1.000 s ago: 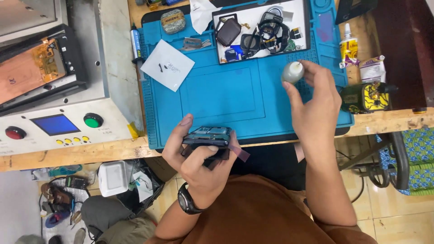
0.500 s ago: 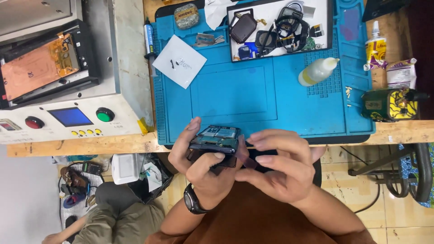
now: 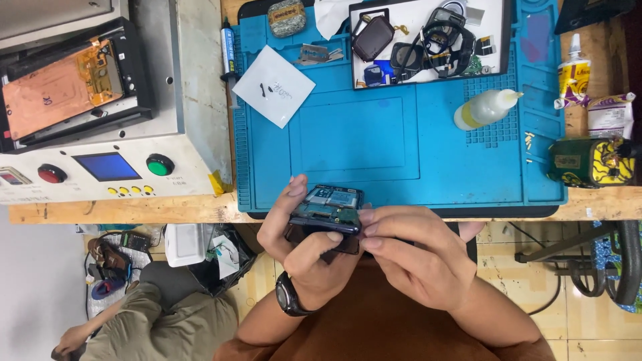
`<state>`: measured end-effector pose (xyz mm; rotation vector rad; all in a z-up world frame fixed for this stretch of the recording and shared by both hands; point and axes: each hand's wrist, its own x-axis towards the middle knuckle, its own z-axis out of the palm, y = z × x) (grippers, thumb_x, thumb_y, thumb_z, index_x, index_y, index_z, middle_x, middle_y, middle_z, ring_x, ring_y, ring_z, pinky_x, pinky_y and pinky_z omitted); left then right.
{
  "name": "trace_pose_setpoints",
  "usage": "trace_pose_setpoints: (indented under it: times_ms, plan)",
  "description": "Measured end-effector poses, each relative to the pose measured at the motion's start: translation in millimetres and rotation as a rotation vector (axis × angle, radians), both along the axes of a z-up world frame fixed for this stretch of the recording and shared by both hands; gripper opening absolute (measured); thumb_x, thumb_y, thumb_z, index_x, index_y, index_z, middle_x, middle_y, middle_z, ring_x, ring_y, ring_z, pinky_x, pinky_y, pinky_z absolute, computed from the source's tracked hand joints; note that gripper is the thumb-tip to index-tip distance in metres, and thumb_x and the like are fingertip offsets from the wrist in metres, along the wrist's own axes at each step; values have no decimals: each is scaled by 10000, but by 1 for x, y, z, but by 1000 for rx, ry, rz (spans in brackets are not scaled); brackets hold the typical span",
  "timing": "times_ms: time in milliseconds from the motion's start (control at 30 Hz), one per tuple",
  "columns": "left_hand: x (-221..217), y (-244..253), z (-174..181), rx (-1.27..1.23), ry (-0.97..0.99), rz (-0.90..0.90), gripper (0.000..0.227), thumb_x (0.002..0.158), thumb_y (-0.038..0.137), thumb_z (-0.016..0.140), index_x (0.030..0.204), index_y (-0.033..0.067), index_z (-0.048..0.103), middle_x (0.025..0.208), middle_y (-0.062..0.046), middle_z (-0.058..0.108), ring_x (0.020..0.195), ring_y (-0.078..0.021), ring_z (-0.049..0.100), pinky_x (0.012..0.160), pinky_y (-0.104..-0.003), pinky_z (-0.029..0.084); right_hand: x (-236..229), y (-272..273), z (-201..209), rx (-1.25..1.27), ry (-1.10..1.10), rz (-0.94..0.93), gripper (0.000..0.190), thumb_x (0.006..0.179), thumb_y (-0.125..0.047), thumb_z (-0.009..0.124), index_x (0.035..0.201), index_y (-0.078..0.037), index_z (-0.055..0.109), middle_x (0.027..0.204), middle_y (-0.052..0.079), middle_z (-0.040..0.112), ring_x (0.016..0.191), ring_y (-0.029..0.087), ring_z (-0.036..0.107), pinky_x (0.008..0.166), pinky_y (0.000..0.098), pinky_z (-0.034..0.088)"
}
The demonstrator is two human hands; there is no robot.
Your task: The person works on a disassembled smartphone, applying liquid from a bottle to the internal components and peeling off a protective film from a screen assembly. The person handles the phone, a liquid bottle, and a screen protector while seated at a workbench.
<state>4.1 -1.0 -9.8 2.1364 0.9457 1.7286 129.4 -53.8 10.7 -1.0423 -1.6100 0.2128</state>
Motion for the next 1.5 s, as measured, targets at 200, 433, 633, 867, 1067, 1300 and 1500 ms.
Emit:
trace_pose_setpoints:
  times_ms: [200,433,633,867,1067,1300,1500]
  plan:
    - [-2,-2,0,-10,13,8,265,850,208,687,940,176,441,1172,-173,405,1095,-350,562,959,-530,571,0,0,-3,-44,33,35,104,876,-30,563,970,15,551,963,188,596,919,333,686,837,410,625]
    - [0,-2,3,-4,17,26,250,855,229,681,946,173,455,1160,-178,422,1079,-352,575,951,-513,575,2,0,1,-39,-9,19,143,854,-13,604,978,23,542,962,190,605,926,332,689,837,394,623]
    - [0,-3,2,-18,24,20,323,809,208,735,935,180,439,1182,-188,425,1089,-372,584,974,-513,559,-1,2,-9,-45,213,43,84,854,-1,575,929,7,539,921,182,602,890,309,696,814,360,627]
    - [9,-3,1,-4,-73,85,323,784,110,730,879,178,430,1158,-166,446,1041,-365,593,948,-515,571,1,-3,-14,-10,139,67,204,861,17,614,1042,7,519,1003,165,532,953,324,687,863,383,658]
    - [0,0,6,-11,29,44,467,725,162,810,954,214,406,1177,-144,422,1090,-290,532,936,-529,596,0,-8,-17,-39,263,35,139,878,-43,572,992,-39,493,984,165,557,944,322,692,843,391,662]
    - [-1,0,7,15,29,60,435,757,245,769,976,213,395,1173,-149,423,1079,-294,528,938,-524,589,0,-17,-15,-131,173,73,266,818,5,688,1037,-21,540,1061,152,575,1016,303,681,900,358,627]
    - [5,-3,6,2,-1,122,420,756,171,755,952,215,387,1151,-140,431,1044,-319,554,944,-503,580,1,-17,-12,-107,105,62,322,827,-8,716,1084,-22,522,1097,147,549,1046,313,679,923,367,625]
